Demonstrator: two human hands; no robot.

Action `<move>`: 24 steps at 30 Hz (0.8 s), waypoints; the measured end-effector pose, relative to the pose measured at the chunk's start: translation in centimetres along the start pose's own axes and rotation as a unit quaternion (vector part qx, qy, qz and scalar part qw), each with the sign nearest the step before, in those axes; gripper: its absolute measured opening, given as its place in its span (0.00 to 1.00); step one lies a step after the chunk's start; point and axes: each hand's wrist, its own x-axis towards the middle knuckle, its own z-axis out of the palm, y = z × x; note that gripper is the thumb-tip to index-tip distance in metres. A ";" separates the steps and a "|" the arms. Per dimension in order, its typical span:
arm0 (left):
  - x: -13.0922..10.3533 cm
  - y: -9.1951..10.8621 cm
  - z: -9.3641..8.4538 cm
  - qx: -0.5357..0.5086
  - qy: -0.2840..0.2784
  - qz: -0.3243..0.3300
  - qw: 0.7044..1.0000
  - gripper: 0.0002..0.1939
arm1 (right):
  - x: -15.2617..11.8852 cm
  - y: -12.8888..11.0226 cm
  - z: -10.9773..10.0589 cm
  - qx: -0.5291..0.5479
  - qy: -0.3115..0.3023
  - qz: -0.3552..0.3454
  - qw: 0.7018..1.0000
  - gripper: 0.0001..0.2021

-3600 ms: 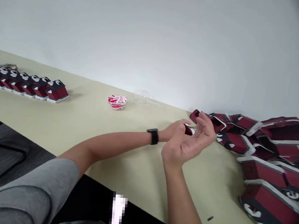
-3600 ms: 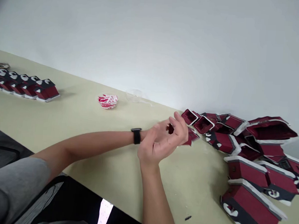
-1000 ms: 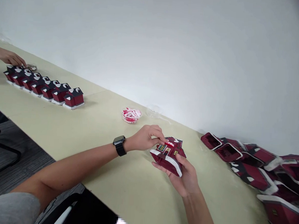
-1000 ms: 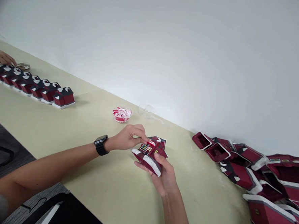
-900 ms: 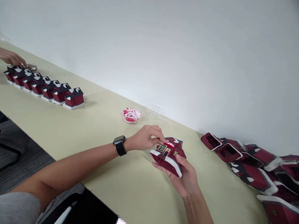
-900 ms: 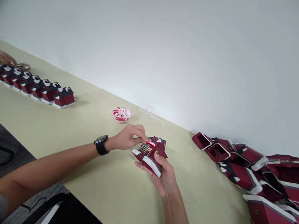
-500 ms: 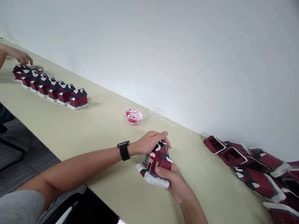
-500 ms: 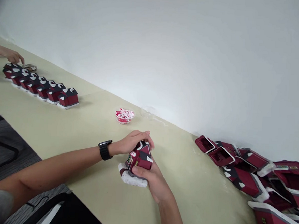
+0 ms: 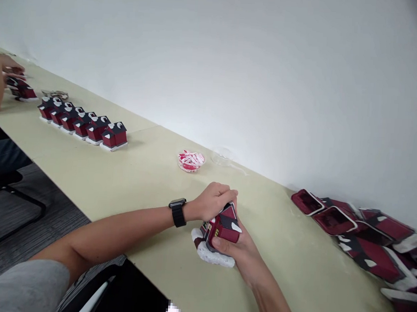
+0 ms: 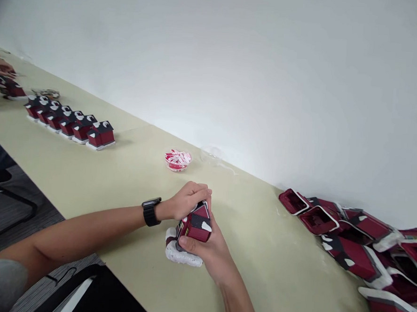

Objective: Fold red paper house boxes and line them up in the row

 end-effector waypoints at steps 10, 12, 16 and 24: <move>-1.6 2.1 -5.6 0.204 -0.117 -0.001 0.972 0.27 | 0.6 0.0 -0.4 -0.164 0.111 -0.123 0.972 0.61; -2.0 1.2 -8.9 0.246 -0.076 -0.016 0.966 0.25 | 0.7 0.2 -0.9 -0.206 0.104 -0.157 0.960 0.57; -2.8 -1.8 -18.1 0.384 -0.016 -0.112 0.916 0.32 | 0.8 0.1 -1.3 -0.234 0.109 -0.160 0.953 0.49; -4.8 -5.1 -31.0 0.491 0.005 -0.218 0.843 0.50 | 0.8 0.0 -1.0 -0.260 0.122 -0.133 0.949 0.42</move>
